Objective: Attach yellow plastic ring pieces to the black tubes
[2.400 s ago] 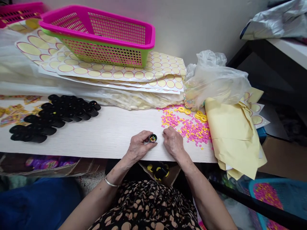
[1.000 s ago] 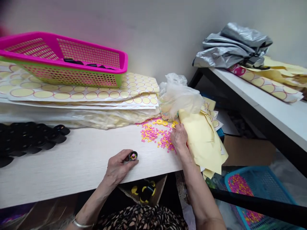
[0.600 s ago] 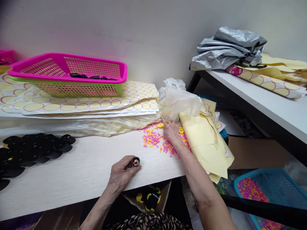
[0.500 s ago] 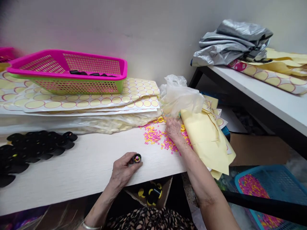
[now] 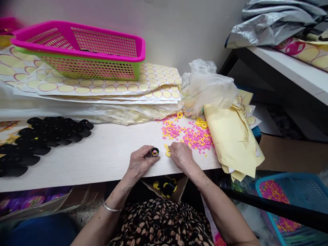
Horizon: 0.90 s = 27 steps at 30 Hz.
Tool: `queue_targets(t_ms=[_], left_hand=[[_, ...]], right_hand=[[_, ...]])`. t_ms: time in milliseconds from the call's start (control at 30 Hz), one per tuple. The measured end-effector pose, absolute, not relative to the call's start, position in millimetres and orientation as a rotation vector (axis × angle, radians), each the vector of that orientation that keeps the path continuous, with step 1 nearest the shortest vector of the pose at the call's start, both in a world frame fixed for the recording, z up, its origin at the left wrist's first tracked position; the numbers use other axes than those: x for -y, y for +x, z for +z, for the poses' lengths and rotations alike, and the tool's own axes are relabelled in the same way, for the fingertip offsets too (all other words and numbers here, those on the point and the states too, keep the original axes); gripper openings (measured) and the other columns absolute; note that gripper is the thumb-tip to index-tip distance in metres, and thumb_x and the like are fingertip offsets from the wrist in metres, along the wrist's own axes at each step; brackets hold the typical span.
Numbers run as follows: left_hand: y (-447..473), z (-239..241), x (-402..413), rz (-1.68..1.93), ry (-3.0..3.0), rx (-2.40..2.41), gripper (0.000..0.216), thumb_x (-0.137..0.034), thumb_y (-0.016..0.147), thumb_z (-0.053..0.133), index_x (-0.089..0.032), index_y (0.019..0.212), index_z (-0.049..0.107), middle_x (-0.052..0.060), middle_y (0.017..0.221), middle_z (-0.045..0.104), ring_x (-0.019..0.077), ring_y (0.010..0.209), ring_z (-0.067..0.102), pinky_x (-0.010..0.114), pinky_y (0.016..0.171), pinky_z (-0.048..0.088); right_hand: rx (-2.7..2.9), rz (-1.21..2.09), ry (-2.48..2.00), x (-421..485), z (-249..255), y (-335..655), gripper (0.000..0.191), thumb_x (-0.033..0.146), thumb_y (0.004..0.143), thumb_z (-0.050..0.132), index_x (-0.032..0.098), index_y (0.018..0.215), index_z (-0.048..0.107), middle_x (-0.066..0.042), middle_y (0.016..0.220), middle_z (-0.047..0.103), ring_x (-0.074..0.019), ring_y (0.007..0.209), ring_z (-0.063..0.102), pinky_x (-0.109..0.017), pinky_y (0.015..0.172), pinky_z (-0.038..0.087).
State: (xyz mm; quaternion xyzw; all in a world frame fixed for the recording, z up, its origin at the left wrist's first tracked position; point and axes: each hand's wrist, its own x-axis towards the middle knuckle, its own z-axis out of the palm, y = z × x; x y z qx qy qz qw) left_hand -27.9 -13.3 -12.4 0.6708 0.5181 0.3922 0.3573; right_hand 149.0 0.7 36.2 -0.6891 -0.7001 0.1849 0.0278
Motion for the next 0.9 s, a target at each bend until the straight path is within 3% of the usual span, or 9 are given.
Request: queue_targets(t_ms=[200, 333, 467, 667, 900], left_hand=[[-27.3, -14.4, 13.4, 1.056, 1.669, -1.335, 0.025, -0.021, 0.065, 0.071, -0.018, 0.089, 0.064, 0.0, 0.079, 0.061, 0.0116, 0.068, 0.053, 0.023, 0.063, 0.043], [-27.2, -11.5, 13.7, 1.049, 1.694, -1.296, 0.016, -0.02, 0.067, 0.069, -0.017, 0.082, 0.064, 0.001, 0.077, 0.06, 0.0124, 0.071, 0.054, 0.023, 0.065, 0.042], [-27.4, -11.0, 13.8, 1.052, 1.711, -1.295, 0.014, -0.02, 0.067, 0.068, -0.018, 0.081, 0.064, 0.0, 0.075, 0.059, 0.0121, 0.07, 0.052, 0.023, 0.064, 0.04], [-24.9, -11.4, 13.3, 1.035, 1.738, -1.385, 0.006, -0.011, 0.065, 0.06, -0.017, 0.066, 0.061, -0.003, 0.063, 0.049, 0.0104, 0.063, 0.045, 0.023, 0.061, 0.037], [-32.6, -1.9, 15.1, 1.063, 1.595, -1.295, 0.014, -0.009, 0.062, 0.055, -0.016, 0.068, 0.065, -0.002, 0.06, 0.049, 0.0093, 0.059, 0.044, 0.022, 0.057, 0.035]], right_hand=[[2.264, 0.286, -2.08, 18.4, 38.2, 139.1, 0.02, 0.036, 0.085, 0.049, 0.018, 0.084, 0.057, -0.007, 0.089, 0.059, -0.0181, 0.077, 0.056, -0.026, 0.059, 0.034], [2.1, 0.331, -1.902, 22.9, 31.2, 137.9, 0.014, 0.031, 0.083, 0.052, 0.018, 0.085, 0.056, -0.005, 0.085, 0.054, -0.017, 0.073, 0.053, -0.027, 0.062, 0.038], [2.02, 0.494, -1.476, 18.0, 40.9, 129.8, 0.015, 0.028, 0.082, 0.054, 0.019, 0.094, 0.057, -0.005, 0.088, 0.054, -0.0177, 0.081, 0.051, -0.029, 0.071, 0.041], [2.189, 0.535, -1.444, 17.1, 50.7, 111.2, 0.01, 0.02, 0.079, 0.054, 0.02, 0.086, 0.06, -0.005, 0.086, 0.054, -0.0191, 0.084, 0.048, -0.031, 0.074, 0.04], [2.179, 0.658, -1.474, 15.4, 47.0, 108.8, 0.007, 0.017, 0.079, 0.051, 0.018, 0.079, 0.058, -0.002, 0.083, 0.048, -0.0145, 0.076, 0.048, -0.026, 0.067, 0.039]])
